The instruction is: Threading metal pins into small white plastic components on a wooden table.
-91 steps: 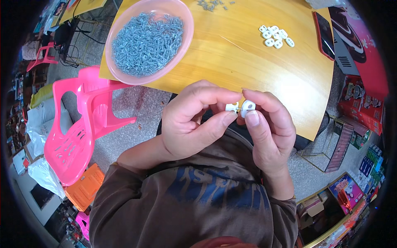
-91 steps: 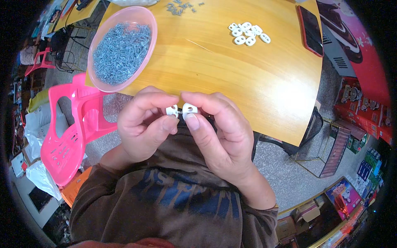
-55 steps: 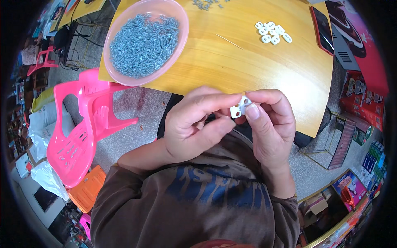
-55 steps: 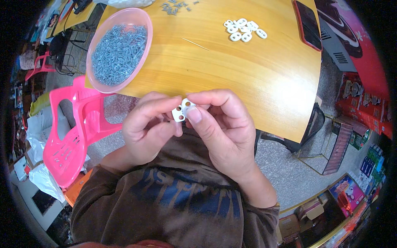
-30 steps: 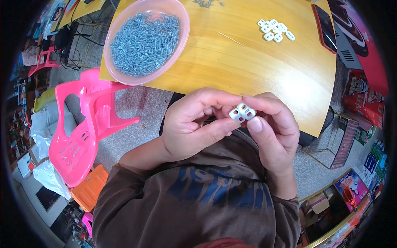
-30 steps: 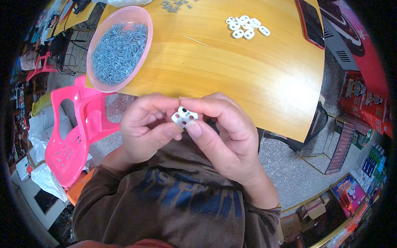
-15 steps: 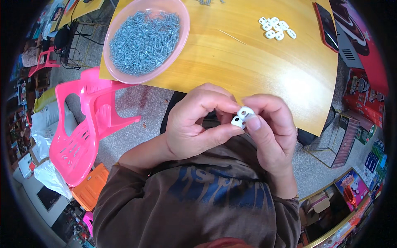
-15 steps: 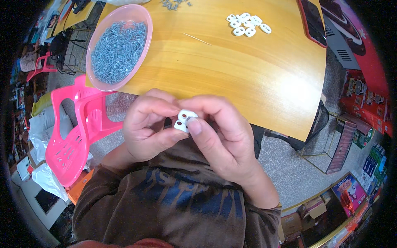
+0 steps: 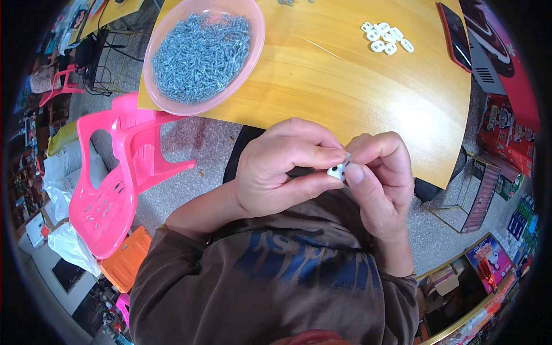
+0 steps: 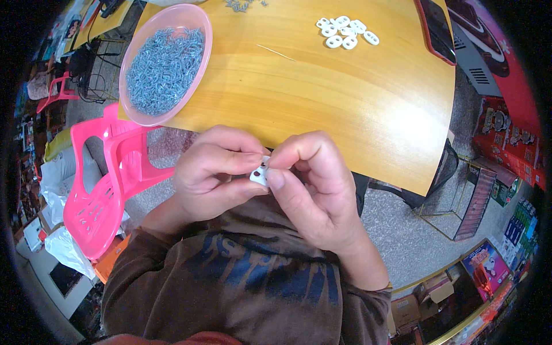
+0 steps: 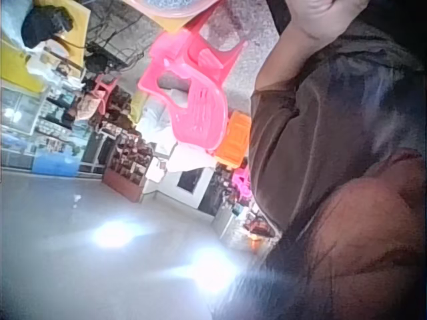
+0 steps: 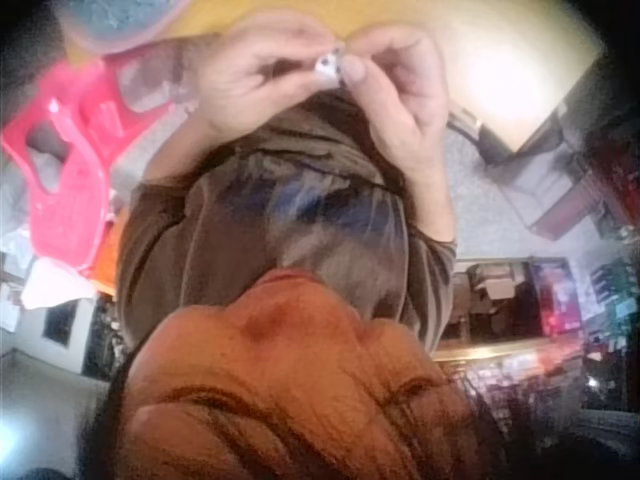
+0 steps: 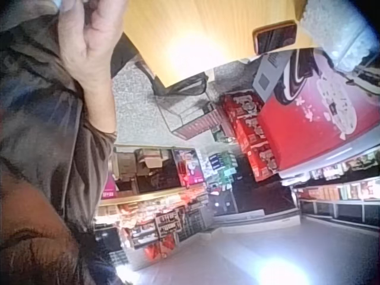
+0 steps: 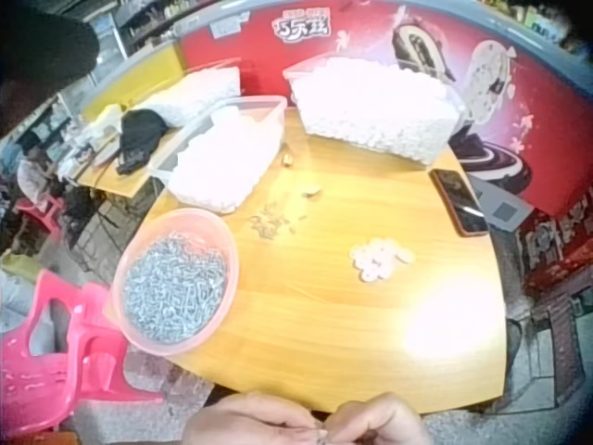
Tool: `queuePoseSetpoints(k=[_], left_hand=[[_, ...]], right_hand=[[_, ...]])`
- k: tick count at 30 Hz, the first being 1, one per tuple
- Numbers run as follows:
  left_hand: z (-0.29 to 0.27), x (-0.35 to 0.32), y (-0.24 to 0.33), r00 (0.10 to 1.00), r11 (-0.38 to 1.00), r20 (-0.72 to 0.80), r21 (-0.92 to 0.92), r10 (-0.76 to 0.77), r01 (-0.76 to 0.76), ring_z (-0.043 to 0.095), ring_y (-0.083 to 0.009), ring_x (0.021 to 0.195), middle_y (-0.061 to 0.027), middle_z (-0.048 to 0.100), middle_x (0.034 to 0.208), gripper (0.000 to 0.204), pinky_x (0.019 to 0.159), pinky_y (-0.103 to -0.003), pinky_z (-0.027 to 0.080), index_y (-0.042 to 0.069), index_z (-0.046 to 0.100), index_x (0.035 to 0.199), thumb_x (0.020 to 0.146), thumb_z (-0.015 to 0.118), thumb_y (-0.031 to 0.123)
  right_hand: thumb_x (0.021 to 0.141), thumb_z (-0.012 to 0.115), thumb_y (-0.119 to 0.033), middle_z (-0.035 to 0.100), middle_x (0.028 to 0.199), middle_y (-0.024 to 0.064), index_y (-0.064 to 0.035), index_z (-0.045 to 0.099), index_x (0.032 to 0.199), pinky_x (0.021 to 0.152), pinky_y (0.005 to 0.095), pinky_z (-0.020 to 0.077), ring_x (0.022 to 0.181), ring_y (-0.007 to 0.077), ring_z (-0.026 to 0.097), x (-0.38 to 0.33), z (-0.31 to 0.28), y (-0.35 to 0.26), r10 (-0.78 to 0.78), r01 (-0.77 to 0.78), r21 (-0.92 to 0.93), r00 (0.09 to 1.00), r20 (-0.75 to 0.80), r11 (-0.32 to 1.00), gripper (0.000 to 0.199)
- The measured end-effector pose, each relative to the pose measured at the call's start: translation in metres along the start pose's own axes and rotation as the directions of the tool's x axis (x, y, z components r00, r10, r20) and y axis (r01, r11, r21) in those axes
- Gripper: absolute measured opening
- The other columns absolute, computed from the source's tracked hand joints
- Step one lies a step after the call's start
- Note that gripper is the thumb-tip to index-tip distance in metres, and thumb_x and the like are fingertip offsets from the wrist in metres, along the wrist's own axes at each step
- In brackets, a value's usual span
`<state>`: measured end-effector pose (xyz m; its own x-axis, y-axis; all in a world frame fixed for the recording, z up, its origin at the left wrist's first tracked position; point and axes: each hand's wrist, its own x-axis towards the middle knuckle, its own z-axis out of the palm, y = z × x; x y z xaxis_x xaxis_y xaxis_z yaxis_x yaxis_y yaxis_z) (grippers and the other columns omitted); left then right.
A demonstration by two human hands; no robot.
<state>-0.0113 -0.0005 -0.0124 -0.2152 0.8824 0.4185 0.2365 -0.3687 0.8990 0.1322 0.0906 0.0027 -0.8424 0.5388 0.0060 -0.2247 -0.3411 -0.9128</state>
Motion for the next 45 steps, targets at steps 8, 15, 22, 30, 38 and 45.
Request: queuePoseSetpoints(k=[8, 15, 22, 30, 38, 45], left_hand=[[0.003, -0.002, 0.002, 0.996, 0.996, -0.057, -0.046, -0.074, 0.072, 0.057, -0.0204, 0.077, -0.0093, 0.059, 0.087, 0.031, 0.063, -0.027, 0.046, 0.005, 0.058, 0.093, 0.065, 0.071, 0.001], [-0.004, 0.000, 0.002, 0.999, 1.000, 0.030, 0.005, -0.014, 0.014, 0.058, -0.0188, 0.074, -0.0138, 0.055, 0.090, 0.031, 0.058, -0.026, 0.046, 0.003, 0.056, 0.095, 0.068, 0.071, 0.004], [-0.004, -0.005, 0.002, 1.000, 0.994, 0.009, -0.103, -0.027, 0.027, 0.058, -0.0225, 0.080, -0.0128, 0.058, 0.093, 0.030, 0.066, -0.028, 0.048, 0.004, 0.058, 0.095, 0.068, 0.069, 0.001], [-0.003, -0.006, 0.001, 1.000, 0.989, 0.005, -0.143, -0.022, 0.023, 0.058, -0.0222, 0.080, -0.0126, 0.057, 0.093, 0.027, 0.066, -0.028, 0.047, 0.003, 0.057, 0.095, 0.070, 0.067, 0.002], [0.000, -0.010, -0.006, 0.999, 0.969, 0.037, -0.247, 0.006, 0.004, 0.060, -0.0250, 0.076, -0.0169, 0.049, 0.099, 0.024, 0.062, -0.034, 0.053, 0.002, 0.050, 0.102, 0.080, 0.058, 0.008], [0.006, -0.012, -0.005, 0.996, 0.949, -0.055, -0.311, -0.073, 0.052, 0.056, -0.0206, 0.084, -0.0124, 0.055, 0.096, 0.026, 0.071, -0.028, 0.045, 0.002, 0.056, 0.097, 0.073, 0.066, 0.006]], right_hand=[[0.085, 0.047, 0.000, 0.050, 0.090, 0.0065, 0.0010, 0.041, 0.097, 0.073, 0.0216, 0.0393, 0.081, 0.0085, 0.048, -0.002, 0.001, 0.007, -0.067, 0.066, 0.031, 0.997, 0.029, 0.997, 0.013], [0.085, 0.047, -0.001, 0.051, 0.090, 0.0071, 0.0008, 0.041, 0.097, 0.074, 0.0222, 0.0395, 0.082, 0.0089, 0.048, -0.003, 0.001, 0.003, 0.024, -0.031, 0.163, 0.999, 0.041, 0.986, 0.014], [0.077, 0.058, 0.003, 0.052, 0.090, 0.0080, -0.0001, 0.041, 0.099, 0.073, 0.0223, 0.0395, 0.080, 0.0106, 0.050, 0.000, 0.006, 0.003, -0.077, 0.062, 0.182, 0.994, 0.077, 0.981, 0.027], [0.074, 0.063, 0.003, 0.053, 0.089, 0.0092, 0.0010, 0.041, 0.101, 0.072, 0.0232, 0.0410, 0.080, 0.0118, 0.052, -0.001, 0.000, 0.006, -0.108, 0.109, -0.005, 0.987, 0.122, 0.994, 0.035], [0.074, 0.063, 0.002, 0.054, 0.089, 0.0098, 0.0023, 0.041, 0.102, 0.071, 0.0233, 0.0423, 0.079, 0.0117, 0.053, -0.001, -0.001, 0.011, -0.154, 0.151, 0.032, 0.981, 0.118, 0.988, 0.036], [0.075, 0.062, 0.002, 0.054, 0.090, 0.0091, 0.0029, 0.042, 0.102, 0.070, 0.0229, 0.0427, 0.079, 0.0109, 0.052, -0.001, 0.000, 0.009, -0.157, 0.159, -0.011, 0.983, 0.095, 0.987, 0.034]])
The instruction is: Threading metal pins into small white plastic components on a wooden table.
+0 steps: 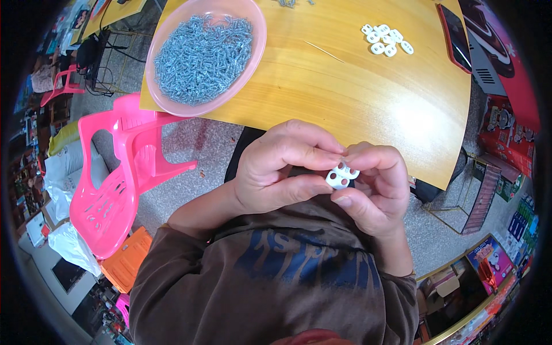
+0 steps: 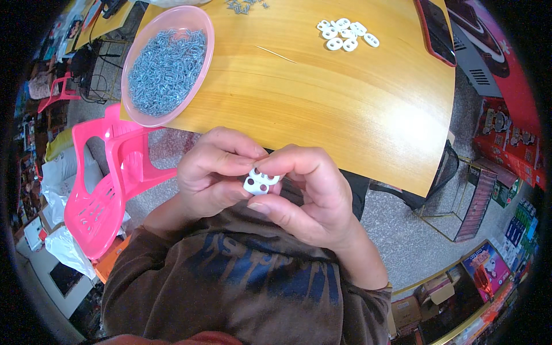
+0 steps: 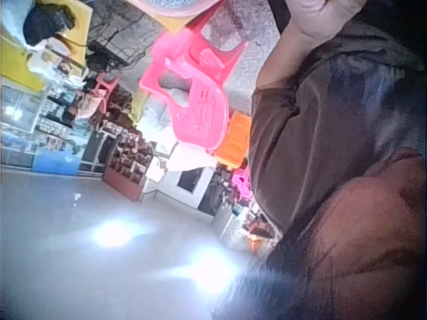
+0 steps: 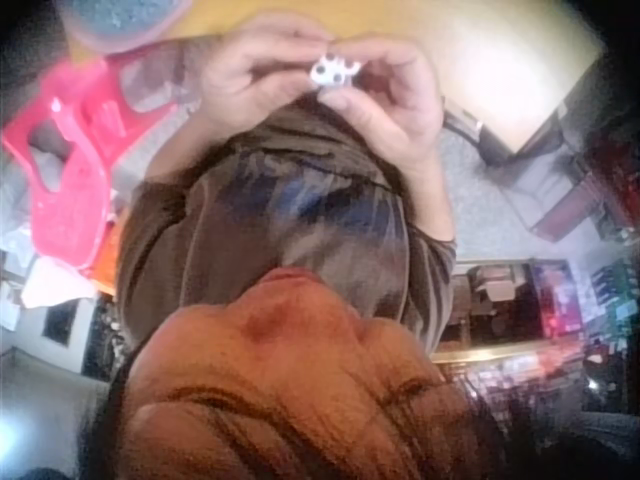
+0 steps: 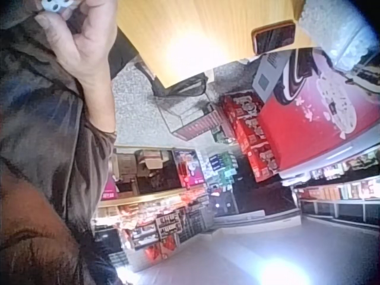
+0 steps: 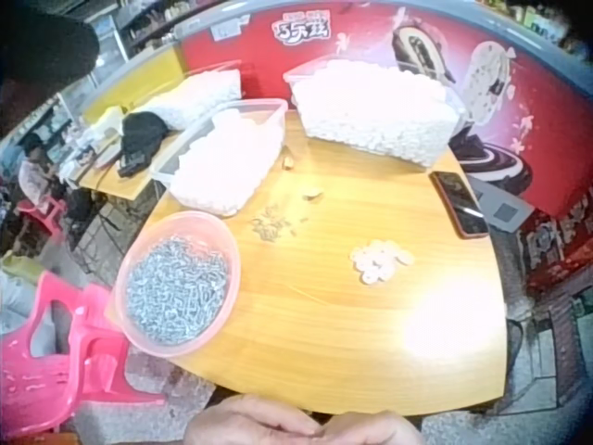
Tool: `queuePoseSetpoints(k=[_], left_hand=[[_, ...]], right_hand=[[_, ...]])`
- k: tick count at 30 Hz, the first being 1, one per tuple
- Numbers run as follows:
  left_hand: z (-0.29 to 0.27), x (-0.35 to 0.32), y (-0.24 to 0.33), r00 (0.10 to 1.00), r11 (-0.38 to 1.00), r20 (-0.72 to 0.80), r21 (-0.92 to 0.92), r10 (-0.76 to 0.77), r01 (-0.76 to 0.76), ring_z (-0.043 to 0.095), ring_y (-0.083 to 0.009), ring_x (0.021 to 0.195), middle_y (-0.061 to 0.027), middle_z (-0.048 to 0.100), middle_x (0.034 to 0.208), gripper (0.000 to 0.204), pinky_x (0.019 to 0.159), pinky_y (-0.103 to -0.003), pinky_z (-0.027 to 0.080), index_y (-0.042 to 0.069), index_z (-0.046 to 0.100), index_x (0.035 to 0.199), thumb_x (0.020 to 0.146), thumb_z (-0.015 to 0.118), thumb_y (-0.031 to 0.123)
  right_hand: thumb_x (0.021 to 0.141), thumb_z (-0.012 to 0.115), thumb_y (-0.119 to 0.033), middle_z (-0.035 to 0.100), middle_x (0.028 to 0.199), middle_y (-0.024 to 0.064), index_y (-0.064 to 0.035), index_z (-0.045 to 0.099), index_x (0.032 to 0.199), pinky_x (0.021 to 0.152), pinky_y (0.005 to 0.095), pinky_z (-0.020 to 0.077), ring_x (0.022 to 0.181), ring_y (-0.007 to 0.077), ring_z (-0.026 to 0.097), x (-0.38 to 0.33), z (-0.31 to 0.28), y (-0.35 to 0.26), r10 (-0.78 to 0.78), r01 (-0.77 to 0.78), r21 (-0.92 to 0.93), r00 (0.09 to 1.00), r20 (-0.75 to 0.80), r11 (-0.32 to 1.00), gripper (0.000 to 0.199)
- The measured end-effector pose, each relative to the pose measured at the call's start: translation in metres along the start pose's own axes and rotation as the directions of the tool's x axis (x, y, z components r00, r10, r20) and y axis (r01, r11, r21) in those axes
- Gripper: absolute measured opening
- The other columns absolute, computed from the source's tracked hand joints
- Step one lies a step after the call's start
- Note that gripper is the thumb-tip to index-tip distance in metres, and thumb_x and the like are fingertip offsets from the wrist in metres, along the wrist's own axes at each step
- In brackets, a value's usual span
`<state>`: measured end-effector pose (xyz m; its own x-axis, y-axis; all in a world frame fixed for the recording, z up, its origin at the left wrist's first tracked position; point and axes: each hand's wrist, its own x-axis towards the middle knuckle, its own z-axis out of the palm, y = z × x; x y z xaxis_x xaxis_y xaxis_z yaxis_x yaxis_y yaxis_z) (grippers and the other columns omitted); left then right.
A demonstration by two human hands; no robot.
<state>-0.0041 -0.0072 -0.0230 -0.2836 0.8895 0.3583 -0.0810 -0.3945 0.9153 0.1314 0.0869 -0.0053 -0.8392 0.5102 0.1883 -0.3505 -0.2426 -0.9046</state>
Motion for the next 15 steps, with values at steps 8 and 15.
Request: queuePoseSetpoints(k=[8, 15], left_hand=[[0.0031, 0.0003, 0.0002, 0.999, 0.997, -0.048, -0.075, -0.025, 0.021, 0.054, -0.0200, 0.085, -0.0125, 0.054, 0.097, 0.026, 0.072, -0.028, 0.044, 0.001, 0.055, 0.097, 0.074, 0.065, 0.005], [0.0012, 0.0019, 0.0020, 1.000, 0.999, -0.022, -0.038, -0.010, 0.009, 0.055, -0.0199, 0.084, -0.0125, 0.054, 0.096, 0.026, 0.070, -0.028, 0.045, 0.002, 0.056, 0.096, 0.073, 0.066, 0.003]], right_hand=[[0.076, 0.061, 0.002, 0.054, 0.088, 0.0096, 0.0032, 0.043, 0.104, 0.070, 0.0229, 0.0428, 0.078, 0.0115, 0.053, -0.0002, -0.0010, -0.0005, -0.018, 0.019, -0.070, 1.000, 0.019, 0.997, 0.033], [0.076, 0.061, 0.001, 0.055, 0.087, 0.0100, 0.0028, 0.045, 0.102, 0.068, 0.0237, 0.0434, 0.076, 0.0127, 0.054, -0.0003, 0.0004, -0.0006, -0.023, 0.022, -0.057, 1.000, -0.004, 0.998, 0.031]])
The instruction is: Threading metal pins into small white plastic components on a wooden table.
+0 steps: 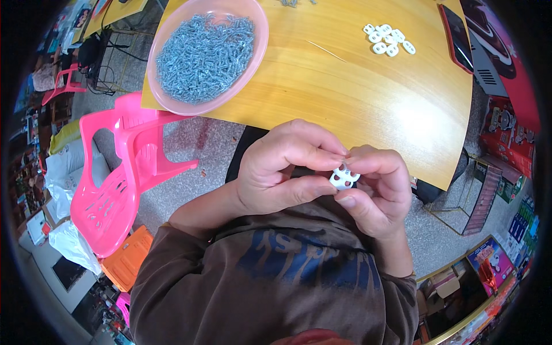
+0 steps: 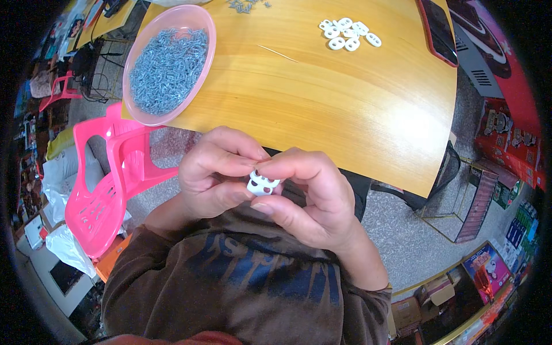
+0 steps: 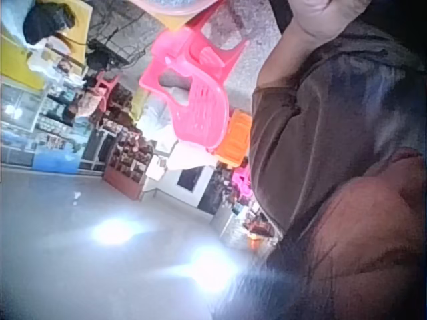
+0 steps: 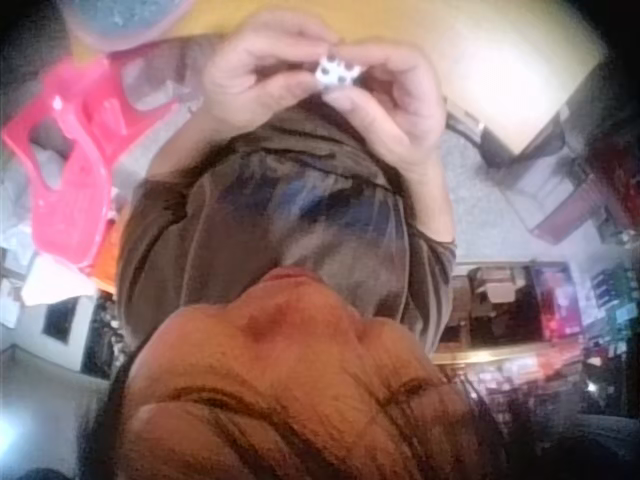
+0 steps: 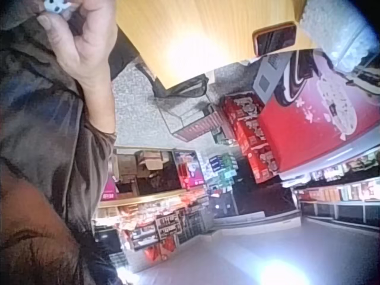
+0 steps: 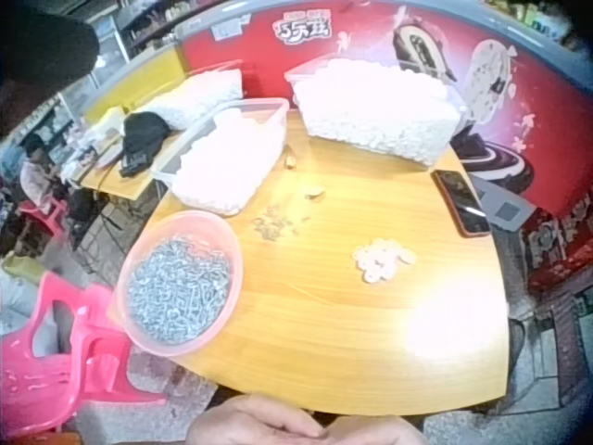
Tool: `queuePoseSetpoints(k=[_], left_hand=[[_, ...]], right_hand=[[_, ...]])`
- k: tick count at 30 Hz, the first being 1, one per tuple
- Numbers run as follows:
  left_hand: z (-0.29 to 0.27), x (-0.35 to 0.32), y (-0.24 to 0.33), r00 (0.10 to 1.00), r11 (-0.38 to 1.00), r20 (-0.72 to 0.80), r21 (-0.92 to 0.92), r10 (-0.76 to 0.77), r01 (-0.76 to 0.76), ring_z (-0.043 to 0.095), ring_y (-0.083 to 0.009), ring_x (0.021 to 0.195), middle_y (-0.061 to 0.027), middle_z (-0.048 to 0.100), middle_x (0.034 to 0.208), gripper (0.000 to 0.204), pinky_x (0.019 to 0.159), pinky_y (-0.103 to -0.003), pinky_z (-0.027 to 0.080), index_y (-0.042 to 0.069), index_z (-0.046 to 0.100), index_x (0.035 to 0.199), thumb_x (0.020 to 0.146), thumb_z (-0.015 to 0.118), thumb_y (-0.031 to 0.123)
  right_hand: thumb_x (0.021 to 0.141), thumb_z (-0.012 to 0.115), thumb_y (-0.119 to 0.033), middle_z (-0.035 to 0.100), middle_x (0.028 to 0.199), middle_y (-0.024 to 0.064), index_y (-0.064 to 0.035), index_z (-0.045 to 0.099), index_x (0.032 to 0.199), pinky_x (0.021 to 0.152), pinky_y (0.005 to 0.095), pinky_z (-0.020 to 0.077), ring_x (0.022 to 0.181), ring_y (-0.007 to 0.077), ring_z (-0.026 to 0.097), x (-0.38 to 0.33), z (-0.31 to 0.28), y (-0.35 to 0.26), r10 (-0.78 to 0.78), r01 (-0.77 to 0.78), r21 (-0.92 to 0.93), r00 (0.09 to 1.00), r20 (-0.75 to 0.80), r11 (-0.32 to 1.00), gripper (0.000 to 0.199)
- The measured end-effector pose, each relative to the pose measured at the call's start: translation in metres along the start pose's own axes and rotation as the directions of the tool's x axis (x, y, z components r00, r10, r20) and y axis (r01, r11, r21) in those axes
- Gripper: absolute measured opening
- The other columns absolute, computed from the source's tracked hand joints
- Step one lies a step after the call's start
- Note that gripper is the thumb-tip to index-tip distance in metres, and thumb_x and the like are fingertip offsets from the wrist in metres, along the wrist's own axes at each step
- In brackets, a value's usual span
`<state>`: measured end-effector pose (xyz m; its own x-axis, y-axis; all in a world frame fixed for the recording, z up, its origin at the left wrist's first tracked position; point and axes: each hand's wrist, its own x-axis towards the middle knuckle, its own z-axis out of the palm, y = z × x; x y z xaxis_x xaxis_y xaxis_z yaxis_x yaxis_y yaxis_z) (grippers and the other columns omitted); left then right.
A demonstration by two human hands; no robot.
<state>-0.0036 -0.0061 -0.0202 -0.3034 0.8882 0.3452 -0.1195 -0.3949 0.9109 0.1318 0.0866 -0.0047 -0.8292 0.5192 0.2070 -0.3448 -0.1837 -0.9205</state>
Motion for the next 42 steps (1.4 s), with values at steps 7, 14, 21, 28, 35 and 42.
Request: queuePoseSetpoints(k=[7, 14, 21, 28, 35, 42], left_hand=[[-0.005, 0.005, 0.002, 0.987, 0.964, 0.107, 0.225, 0.118, -0.140, 0.058, -0.0202, 0.076, -0.0146, 0.054, 0.092, 0.021, 0.062, -0.027, 0.048, 0.004, 0.053, 0.096, 0.079, 0.061, 0.014], [-0.003, 0.002, 0.005, 0.991, 0.969, 0.082, 0.214, 0.107, -0.123, 0.059, -0.0200, 0.071, -0.0145, 0.057, 0.088, 0.019, 0.059, -0.027, 0.047, 0.005, 0.054, 0.093, 0.079, 0.062, 0.015], [0.001, 0.010, 0.004, 0.982, 0.968, 0.079, 0.173, 0.170, -0.182, 0.058, -0.0191, 0.067, -0.0133, 0.057, 0.085, 0.017, 0.055, -0.027, 0.046, 0.005, 0.053, 0.092, 0.078, 0.062, 0.011], [-0.002, 0.008, -0.001, 0.995, 0.973, 0.017, 0.205, 0.102, -0.103, 0.057, -0.0210, 0.073, -0.0141, 0.056, 0.089, 0.019, 0.062, -0.029, 0.046, 0.005, 0.051, 0.092, 0.076, 0.062, 0.004], [-0.007, 0.011, 0.006, 0.998, 0.977, 0.034, 0.202, 0.057, -0.063, 0.054, -0.0199, 0.085, -0.0161, 0.051, 0.098, 0.024, 0.071, -0.028, 0.044, 0.001, 0.050, 0.097, 0.076, 0.062, 0.006], [-0.005, 0.019, 0.002, 0.999, 0.982, -0.052, 0.190, -0.003, 0.013, 0.052, -0.0205, 0.088, -0.0144, 0.048, 0.099, 0.036, 0.074, -0.028, 0.043, -0.001, 0.047, 0.104, 0.072, 0.065, 0.003]], right_hand=[[0.073, 0.063, 0.002, 0.057, 0.084, 0.0120, 0.0013, 0.047, 0.099, 0.064, 0.0257, 0.0441, 0.073, 0.0168, 0.056, -0.002, 0.000, 0.004, -0.077, 0.076, -0.088, 0.997, -0.007, 0.993, 0.030], [0.072, 0.065, 0.000, 0.058, 0.083, 0.0128, -0.0002, 0.051, 0.095, 0.059, 0.0290, 0.0437, 0.067, 0.0213, 0.057, -0.003, 0.001, 0.006, -0.158, 0.157, -0.167, 0.987, 0.010, 0.973, 0.028], [0.073, 0.065, -0.003, 0.059, 0.076, 0.0085, -0.0049, 0.052, 0.097, 0.054, 0.0297, 0.0427, 0.063, 0.0214, 0.056, 0.005, -0.001, 0.004, -0.142, 0.158, -0.149, 0.983, 0.118, 0.976, 0.027], [0.074, 0.063, 0.001, 0.057, 0.085, 0.0120, -0.0002, 0.049, 0.096, 0.058, 0.0270, 0.0418, 0.067, 0.0192, 0.054, 0.011, -0.004, 0.012, -0.187, 0.188, -0.204, 0.982, 0.020, 0.961, 0.026], [0.071, 0.068, -0.004, 0.055, 0.087, 0.0131, 0.0006, 0.046, 0.103, 0.064, 0.0270, 0.0420, 0.074, 0.0189, 0.054, 0.022, -0.008, 0.007, -0.234, 0.244, -0.163, 0.969, 0.073, 0.956, 0.039], [0.075, 0.065, -0.019, 0.055, 0.094, 0.0159, 0.0031, 0.045, 0.108, 0.070, 0.0307, 0.0439, 0.079, 0.0233, 0.056, 0.023, -0.013, 0.012, -0.178, 0.186, -0.253, 0.983, 0.052, 0.950, 0.045]])
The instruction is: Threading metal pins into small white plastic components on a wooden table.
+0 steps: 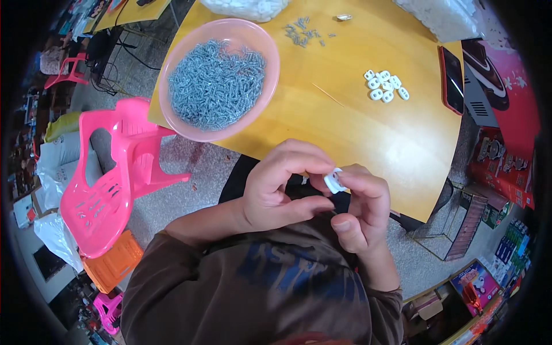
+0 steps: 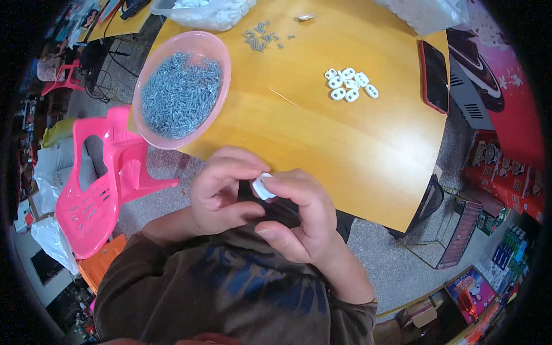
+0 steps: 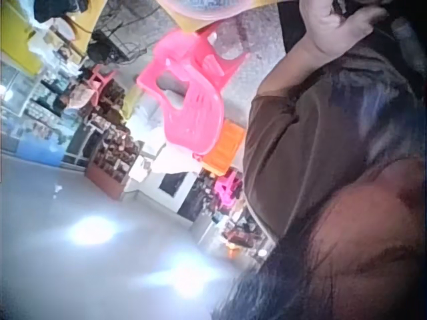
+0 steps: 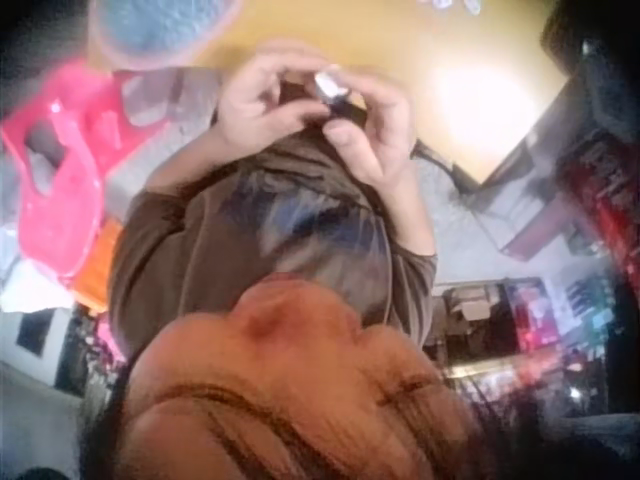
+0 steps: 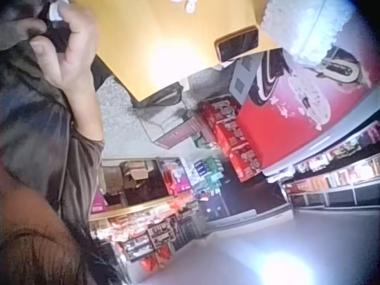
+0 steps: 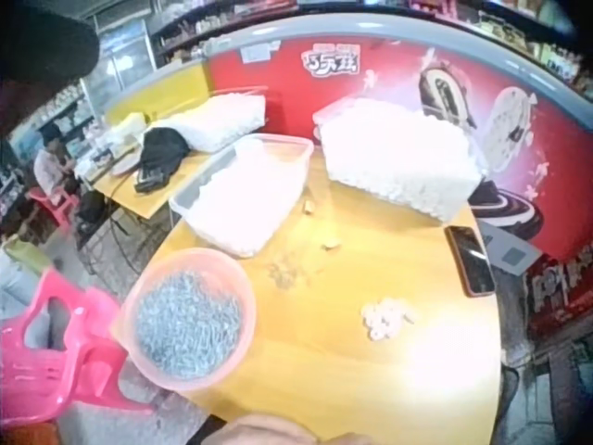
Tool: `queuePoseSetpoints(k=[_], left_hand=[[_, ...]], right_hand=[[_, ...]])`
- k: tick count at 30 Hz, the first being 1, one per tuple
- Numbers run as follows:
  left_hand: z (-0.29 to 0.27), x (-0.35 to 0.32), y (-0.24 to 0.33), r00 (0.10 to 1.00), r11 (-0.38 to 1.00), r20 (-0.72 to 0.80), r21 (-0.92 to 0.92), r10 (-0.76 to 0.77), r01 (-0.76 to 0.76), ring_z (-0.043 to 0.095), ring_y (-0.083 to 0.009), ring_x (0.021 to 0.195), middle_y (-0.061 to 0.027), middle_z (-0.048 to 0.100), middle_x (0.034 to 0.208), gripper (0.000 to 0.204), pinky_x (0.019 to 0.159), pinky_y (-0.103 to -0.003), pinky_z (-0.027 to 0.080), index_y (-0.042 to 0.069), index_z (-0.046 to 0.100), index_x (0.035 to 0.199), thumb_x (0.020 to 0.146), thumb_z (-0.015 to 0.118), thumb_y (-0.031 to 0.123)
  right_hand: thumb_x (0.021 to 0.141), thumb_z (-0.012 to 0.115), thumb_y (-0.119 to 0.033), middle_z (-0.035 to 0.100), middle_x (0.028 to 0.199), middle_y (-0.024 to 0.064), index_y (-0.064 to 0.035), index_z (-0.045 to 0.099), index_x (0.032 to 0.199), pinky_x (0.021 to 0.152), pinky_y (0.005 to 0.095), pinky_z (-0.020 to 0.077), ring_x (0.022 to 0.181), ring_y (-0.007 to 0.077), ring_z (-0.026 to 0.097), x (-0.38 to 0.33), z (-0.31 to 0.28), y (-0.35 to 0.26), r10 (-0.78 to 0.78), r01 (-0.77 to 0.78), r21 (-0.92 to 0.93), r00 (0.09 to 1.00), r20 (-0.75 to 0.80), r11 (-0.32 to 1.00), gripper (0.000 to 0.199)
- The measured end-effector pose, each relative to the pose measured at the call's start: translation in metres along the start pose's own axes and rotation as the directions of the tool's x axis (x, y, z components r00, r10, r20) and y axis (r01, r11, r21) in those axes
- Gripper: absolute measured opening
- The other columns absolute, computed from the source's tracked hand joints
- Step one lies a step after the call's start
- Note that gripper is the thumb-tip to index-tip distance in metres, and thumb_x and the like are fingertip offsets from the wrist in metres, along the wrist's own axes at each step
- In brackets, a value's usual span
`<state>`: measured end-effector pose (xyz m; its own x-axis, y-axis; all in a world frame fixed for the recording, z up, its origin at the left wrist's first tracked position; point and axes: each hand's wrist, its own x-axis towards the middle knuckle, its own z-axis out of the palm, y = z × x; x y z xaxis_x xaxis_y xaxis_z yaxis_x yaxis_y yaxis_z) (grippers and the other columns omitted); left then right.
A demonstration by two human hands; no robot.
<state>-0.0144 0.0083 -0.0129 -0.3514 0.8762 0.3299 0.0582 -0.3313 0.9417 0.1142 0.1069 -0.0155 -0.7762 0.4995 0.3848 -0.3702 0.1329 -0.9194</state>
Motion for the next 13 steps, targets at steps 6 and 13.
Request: queuePoseSetpoints(k=[6, 13], left_hand=[[0.001, 0.000, 0.008, 0.999, 0.980, -0.047, 0.195, -0.022, 0.030, 0.052, -0.0208, 0.087, -0.0134, 0.049, 0.098, 0.034, 0.074, -0.029, 0.043, -0.001, 0.051, 0.099, 0.068, 0.065, -0.003], [0.001, 0.009, 0.016, 0.996, 0.958, -0.012, 0.274, 0.093, -0.087, 0.056, -0.0144, 0.073, -0.0115, 0.054, 0.096, 0.034, 0.064, -0.024, 0.047, 0.000, 0.055, 0.099, 0.067, 0.067, -0.001]], right_hand=[[0.078, 0.061, -0.022, 0.054, 0.093, 0.0161, 0.0047, 0.045, 0.108, 0.071, 0.0313, 0.0438, 0.080, 0.0241, 0.055, -0.001, 0.001, -0.003, -0.008, 0.012, -0.059, 0.998, 0.061, 0.998, 0.043], [0.083, 0.055, -0.024, 0.053, 0.094, 0.0137, 0.0039, 0.037, 0.115, 0.077, 0.0302, 0.0416, 0.082, 0.0229, 0.053, -0.008, 0.006, -0.017, 0.196, -0.167, 0.187, 0.970, -0.146, 0.968, 0.047]])
